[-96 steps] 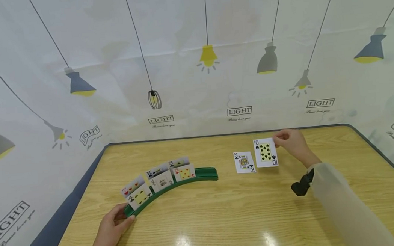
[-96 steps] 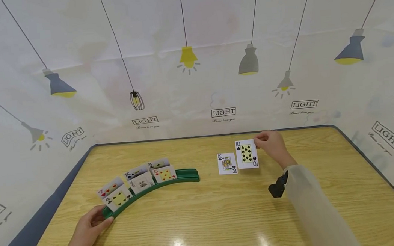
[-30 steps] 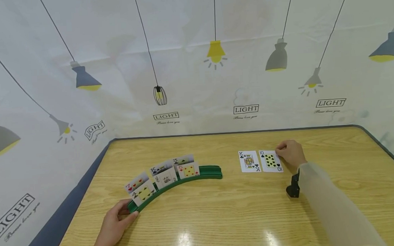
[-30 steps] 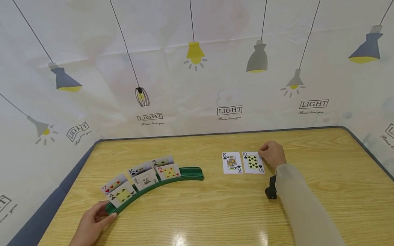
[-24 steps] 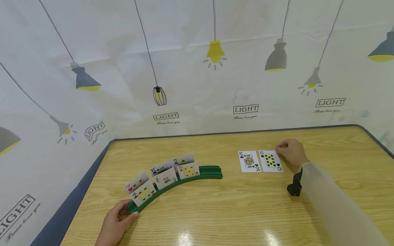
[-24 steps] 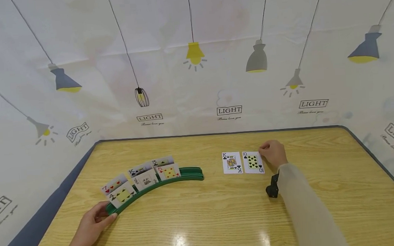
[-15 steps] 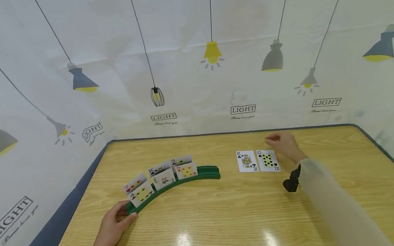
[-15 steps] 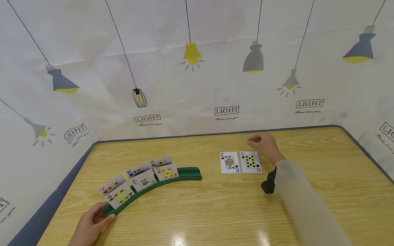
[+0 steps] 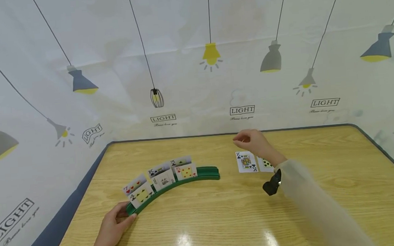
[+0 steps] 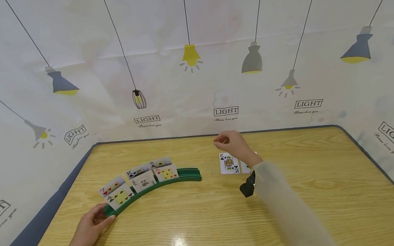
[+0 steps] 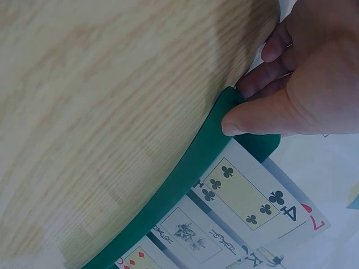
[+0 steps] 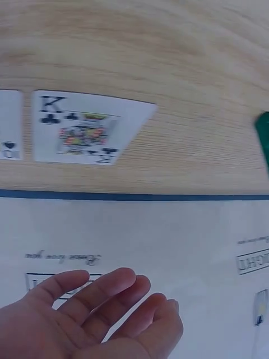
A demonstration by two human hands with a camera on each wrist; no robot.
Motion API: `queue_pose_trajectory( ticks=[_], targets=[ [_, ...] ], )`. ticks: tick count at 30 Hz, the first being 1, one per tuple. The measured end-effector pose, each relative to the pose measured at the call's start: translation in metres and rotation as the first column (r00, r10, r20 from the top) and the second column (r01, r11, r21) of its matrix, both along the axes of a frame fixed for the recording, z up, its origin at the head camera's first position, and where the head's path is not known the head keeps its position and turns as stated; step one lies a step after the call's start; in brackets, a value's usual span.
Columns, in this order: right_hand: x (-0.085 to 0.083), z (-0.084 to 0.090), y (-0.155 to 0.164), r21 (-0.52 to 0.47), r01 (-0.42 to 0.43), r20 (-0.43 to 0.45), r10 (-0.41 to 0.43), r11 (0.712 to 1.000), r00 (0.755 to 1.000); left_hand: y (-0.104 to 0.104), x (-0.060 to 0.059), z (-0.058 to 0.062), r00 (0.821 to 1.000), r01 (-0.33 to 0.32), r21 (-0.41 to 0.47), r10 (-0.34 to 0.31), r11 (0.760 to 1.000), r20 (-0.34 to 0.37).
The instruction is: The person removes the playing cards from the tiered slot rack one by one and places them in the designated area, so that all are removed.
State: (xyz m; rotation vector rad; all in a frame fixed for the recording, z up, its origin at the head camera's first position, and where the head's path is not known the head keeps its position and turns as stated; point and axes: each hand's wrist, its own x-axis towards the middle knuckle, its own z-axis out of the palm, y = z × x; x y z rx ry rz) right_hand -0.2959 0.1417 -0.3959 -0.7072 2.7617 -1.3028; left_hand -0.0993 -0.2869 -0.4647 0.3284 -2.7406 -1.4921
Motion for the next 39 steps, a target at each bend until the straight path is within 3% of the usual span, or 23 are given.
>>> queue_pose_trajectory(
  ticks=[20,39],
  targets=[
    [0.032,-0.007,-0.083,-0.110,-0.232,-0.009,0.233,0.966,0.972,-0.001,0.000,-0.002,1.000,-0.003,-0.024,0.003,1.000,0.002],
    [0.035,-0.018,-0.108,-0.116,-0.282,0.060,0.290,0.952,0.955,-0.001,0.001,-0.002,1.000,-0.008,0.011,0.008,1.000,0.002]
  ],
)
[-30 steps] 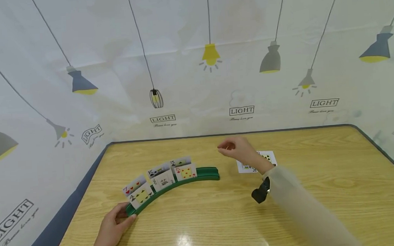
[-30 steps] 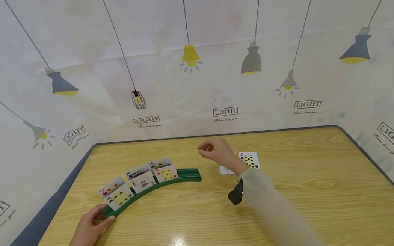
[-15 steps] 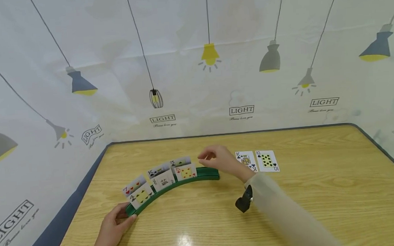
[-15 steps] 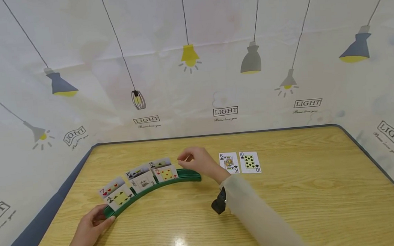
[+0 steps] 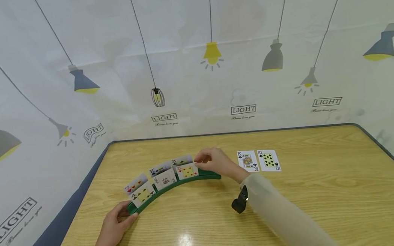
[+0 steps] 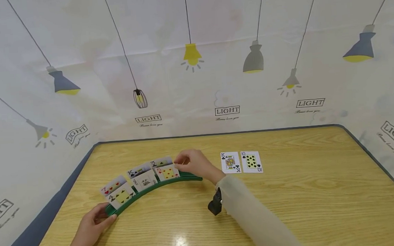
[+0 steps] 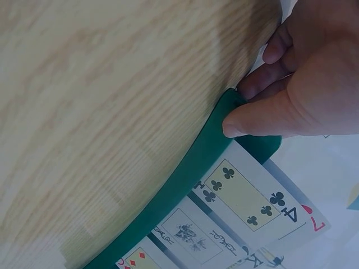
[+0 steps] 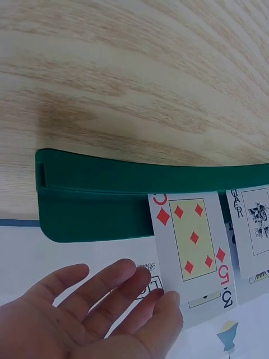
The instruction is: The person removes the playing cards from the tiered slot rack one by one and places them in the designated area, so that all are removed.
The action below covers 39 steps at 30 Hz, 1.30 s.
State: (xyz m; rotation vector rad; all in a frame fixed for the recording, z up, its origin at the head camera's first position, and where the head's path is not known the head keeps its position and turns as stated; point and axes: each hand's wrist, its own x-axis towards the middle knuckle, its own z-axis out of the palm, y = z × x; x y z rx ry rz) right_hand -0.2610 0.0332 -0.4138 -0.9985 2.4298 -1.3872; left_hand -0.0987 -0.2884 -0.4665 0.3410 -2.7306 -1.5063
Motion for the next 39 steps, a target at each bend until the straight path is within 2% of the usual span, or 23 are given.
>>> queue_pose_trajectory(
  ticks=[7,13,16,26,39],
  targets=[
    [0.020,0.026,-0.003,-0.015,0.003,0.044,-0.002,1.000,0.999,0.001,0.000,0.001,1.000,-0.001,0.006,0.001,1.000,-0.005],
    [0.006,0.004,-0.004,-0.008,0.015,0.022,-0.015,1.000,1.000,0.002,0.000,0.001,1.000,-0.004,0.012,0.004,1.000,0.000],
    [0.003,0.000,-0.004,-0.019,0.010,0.022,-0.009,1.000,1.000,0.002,0.000,0.001,1.000,-0.006,0.014,0.006,1.000,0.003],
    [0.004,0.001,-0.001,-0.002,0.032,0.030,-0.032,0.999,0.999,0.001,0.000,0.001,1.000,-0.008,0.008,0.008,1.000,0.015],
    [0.006,0.007,0.005,0.009,0.090,-0.001,-0.090,0.996,0.996,0.001,-0.001,-0.003,1.000,-0.006,-0.009,0.005,1.000,-0.010]
  ],
)
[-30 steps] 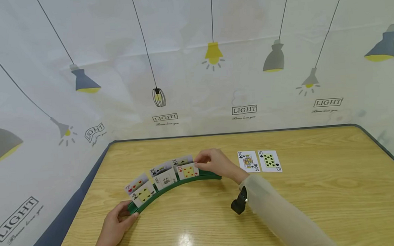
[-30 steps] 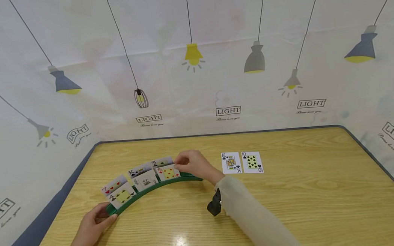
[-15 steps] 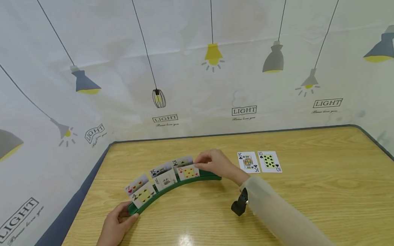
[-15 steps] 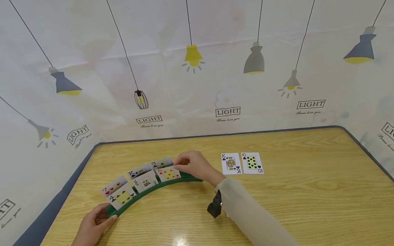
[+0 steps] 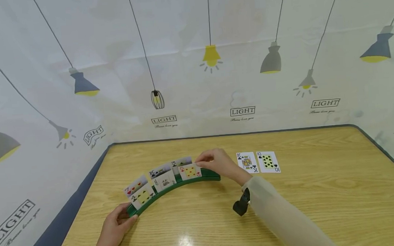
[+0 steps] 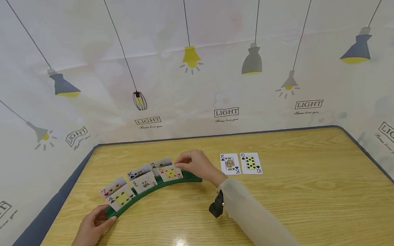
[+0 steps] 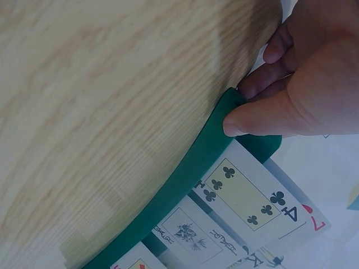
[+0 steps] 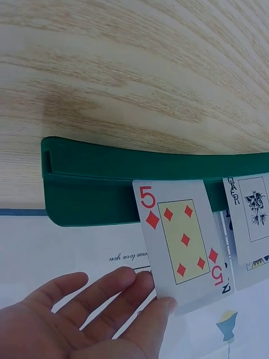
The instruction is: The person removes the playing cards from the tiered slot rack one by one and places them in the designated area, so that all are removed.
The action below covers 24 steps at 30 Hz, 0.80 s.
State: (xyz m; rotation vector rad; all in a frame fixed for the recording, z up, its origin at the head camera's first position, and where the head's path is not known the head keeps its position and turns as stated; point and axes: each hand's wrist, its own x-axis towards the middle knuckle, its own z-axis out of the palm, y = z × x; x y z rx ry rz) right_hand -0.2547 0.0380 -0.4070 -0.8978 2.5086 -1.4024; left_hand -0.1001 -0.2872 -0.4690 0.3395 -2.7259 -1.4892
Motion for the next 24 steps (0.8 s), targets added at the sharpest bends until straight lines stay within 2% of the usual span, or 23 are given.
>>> queue_pose_trajectory(
  ticks=[7,16,24],
  targets=[
    [-0.001,0.002,0.005,0.002,0.017,-0.036,-0.016,1.000,0.999,0.001,0.000,0.000,1.000,-0.004,-0.009,0.004,1.000,-0.011],
    [0.003,0.014,0.021,0.021,0.033,-0.077,-0.031,0.999,0.997,0.001,0.000,0.001,1.000,-0.006,-0.031,0.006,1.000,0.003],
    [0.000,0.024,0.048,0.003,0.102,-0.102,-0.102,0.995,0.990,0.001,-0.001,0.000,1.000,-0.006,-0.033,0.007,0.999,0.018]
  ],
)
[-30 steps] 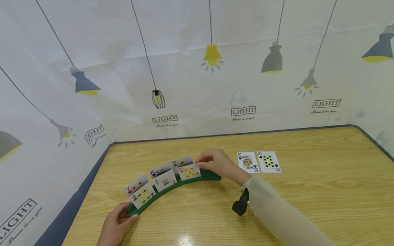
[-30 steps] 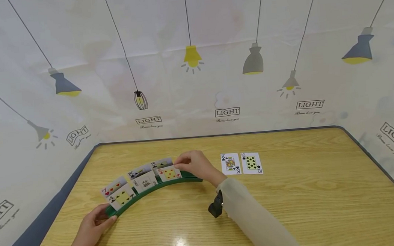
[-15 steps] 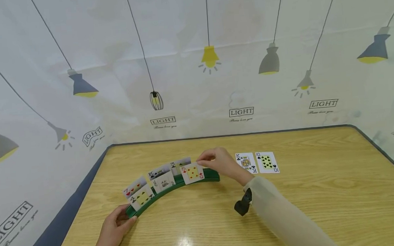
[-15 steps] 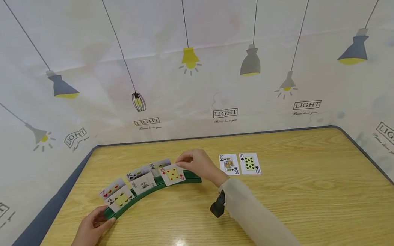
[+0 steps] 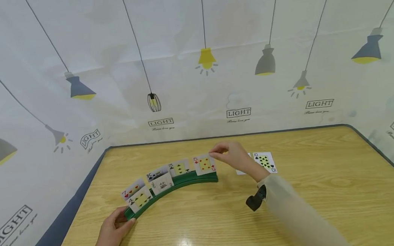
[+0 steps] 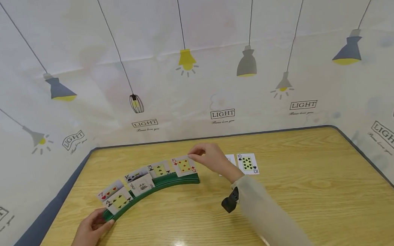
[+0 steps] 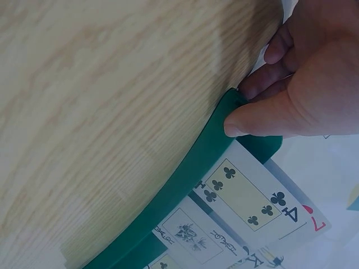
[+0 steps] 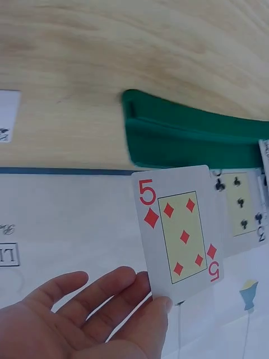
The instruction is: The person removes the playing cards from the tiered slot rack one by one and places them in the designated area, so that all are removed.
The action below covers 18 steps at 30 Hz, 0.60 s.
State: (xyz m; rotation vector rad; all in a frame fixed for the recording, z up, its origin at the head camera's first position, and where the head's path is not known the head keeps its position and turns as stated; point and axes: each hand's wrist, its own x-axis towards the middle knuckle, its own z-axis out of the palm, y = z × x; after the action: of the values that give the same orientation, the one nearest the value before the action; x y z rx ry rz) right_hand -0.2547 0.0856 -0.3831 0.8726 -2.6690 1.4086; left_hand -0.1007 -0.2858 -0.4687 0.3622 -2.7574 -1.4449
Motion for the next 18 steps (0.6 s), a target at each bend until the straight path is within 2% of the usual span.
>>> queue_pose_trajectory(
  ticks=[11,18],
  targets=[
    [-0.010,0.011,0.047,0.004,0.093,-0.066,-0.093,0.996,0.993,0.001,0.001,0.001,1.000,-0.006,0.004,0.006,1.000,0.006],
    [-0.017,0.018,0.081,0.029,0.165,-0.079,-0.163,0.986,0.984,0.000,0.000,0.001,1.000,0.000,0.008,0.000,1.000,0.007]
  ],
)
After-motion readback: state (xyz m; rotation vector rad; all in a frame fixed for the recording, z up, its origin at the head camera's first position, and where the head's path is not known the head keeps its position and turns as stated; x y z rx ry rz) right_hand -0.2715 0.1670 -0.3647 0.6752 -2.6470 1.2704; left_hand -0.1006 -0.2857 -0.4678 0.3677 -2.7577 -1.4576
